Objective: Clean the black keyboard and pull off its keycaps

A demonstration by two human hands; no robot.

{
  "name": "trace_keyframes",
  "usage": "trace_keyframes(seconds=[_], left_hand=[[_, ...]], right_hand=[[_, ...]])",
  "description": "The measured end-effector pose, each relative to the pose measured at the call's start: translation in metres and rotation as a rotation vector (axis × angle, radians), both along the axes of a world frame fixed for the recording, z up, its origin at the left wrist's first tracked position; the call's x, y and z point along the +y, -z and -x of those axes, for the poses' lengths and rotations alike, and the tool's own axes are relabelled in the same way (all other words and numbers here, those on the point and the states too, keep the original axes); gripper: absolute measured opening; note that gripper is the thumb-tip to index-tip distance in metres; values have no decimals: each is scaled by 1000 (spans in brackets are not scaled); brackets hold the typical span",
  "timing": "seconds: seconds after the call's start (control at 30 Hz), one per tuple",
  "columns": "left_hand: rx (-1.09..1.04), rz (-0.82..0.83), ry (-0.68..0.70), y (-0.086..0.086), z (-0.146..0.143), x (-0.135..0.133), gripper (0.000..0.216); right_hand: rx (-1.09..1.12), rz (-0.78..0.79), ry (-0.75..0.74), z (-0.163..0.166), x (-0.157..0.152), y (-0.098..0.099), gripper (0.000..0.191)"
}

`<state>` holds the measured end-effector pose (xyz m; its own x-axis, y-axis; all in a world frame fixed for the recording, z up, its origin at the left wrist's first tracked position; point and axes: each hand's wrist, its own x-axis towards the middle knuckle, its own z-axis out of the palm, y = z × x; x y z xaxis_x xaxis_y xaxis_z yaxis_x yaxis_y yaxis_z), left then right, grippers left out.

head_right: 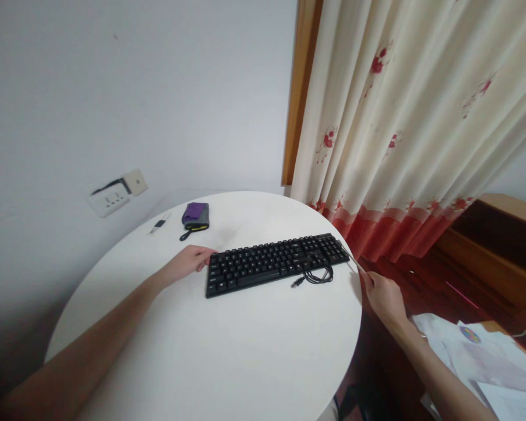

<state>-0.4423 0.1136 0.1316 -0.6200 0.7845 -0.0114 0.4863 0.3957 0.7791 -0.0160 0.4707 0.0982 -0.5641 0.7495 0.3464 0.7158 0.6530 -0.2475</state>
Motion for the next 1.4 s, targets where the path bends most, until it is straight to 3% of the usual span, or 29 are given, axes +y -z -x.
trace_keyframes(seconds=[0.17, 0.33, 0.47, 0.57, 0.73, 0.87, 1.13, 1.27, 1.4], left_hand=[[0, -11, -6, -2, -1, 0, 39], [-4, -21, -15, -2, -1, 0, 37], [-15, -22, -15, -4, -2, 0, 36], [-29, -19, -15, -6, -5, 1, 37], [-109, -96, -57, -6, -9, 1, 45], [-144, -132, -57, -3, -9, 0, 38], [-126, -156, -174, 4, -2, -3, 17], [-63, -177, -272, 8, 7, -4, 26], [-1, -198, -287, 11, 16, -4, 33]], right_hand=[[-16, -74, -23, -36, -12, 9, 49], [-44, -134, 23, -67, -30, 5, 49], [-19, -195, 157, -78, -33, -10, 50], [97, -214, 167, -67, -29, -32, 53], [342, -11, -40, -1, -31, -69, 44], [373, 95, -293, 78, -38, -80, 36], [233, 211, -779, 232, -72, -70, 31], [151, 265, -939, 276, -89, -60, 32], [109, 285, -1056, 299, -94, -53, 31]])
